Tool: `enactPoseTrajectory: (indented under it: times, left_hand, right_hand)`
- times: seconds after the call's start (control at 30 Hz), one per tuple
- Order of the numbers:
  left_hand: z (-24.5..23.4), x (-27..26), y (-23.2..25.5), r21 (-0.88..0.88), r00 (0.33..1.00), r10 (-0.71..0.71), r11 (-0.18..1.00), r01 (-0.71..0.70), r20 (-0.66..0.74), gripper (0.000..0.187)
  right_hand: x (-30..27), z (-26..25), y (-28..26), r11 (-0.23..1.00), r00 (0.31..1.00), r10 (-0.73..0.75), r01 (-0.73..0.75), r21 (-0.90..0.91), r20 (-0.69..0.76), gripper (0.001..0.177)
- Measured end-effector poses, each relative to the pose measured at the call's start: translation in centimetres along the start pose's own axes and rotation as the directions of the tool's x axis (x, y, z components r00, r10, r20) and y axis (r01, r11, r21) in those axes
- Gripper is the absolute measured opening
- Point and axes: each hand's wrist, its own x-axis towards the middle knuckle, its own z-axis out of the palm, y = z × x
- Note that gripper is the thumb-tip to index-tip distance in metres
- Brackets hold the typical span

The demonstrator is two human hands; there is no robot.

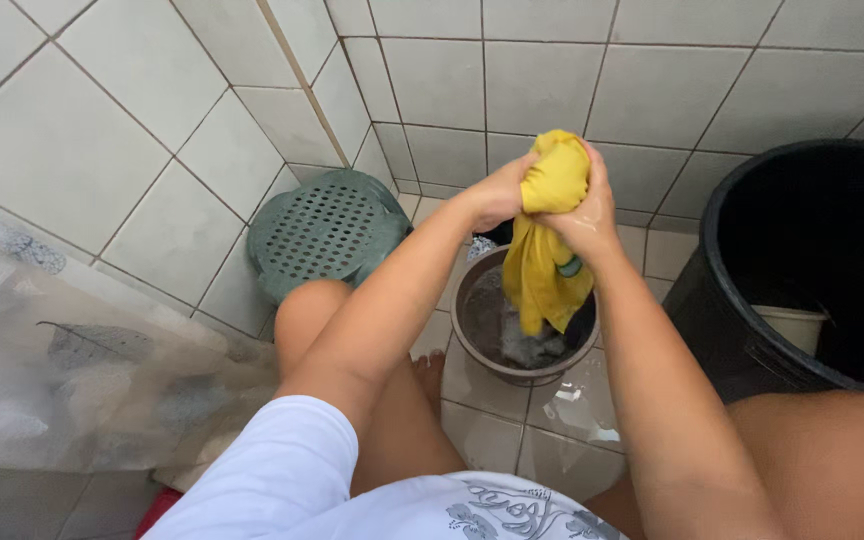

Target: The person scrubs clothes in a basin using soap and rinses them by pouring water from a bucket using a dipper.

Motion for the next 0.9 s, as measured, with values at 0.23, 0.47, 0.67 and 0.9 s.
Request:
enactPoseTrajectory:
  times: [0.23, 0.47, 0.67, 0.9]
  left_hand:
    - [-5.8, -4.8, 1.8, 0.354, 0.976, -0.216, 0.915, 0.196, 0.017, 0.075]
    - [7.2, -9.6, -6.9, -0.627, 0.767, -0.095, 0.517, 0.583, 0.634, 0.139]
    - [10.7, -5.6, -2.2, -0.978, 0.943, -0.260, 0.062, -0.201, -0.210, 0.135]
    - [5.0, 2.5, -5.9, -0.978, 0.976, -0.092, 0.091, -0.189, -0.198, 0.105]
  right_hand:
    - [-1.1, -1.1, -0.2, 0.880, 0.953, 0.250, -0.149, 0.450, -0.172, 0.078]
    - [1.1, 1.8, -0.9, 0.862, 0.917, 0.111, 0.103, 0.496, -0.383, 0.088]
    - [-0.2, 1.5, -3.0, 0.743, 0.866, 0.102, 0.260, 0.616, -0.489, 0.093]
    - [-4.6, -3.9, -1.0, 0.664, 0.981, 0.134, 0.016, 0.748, -0.140, 0.065]
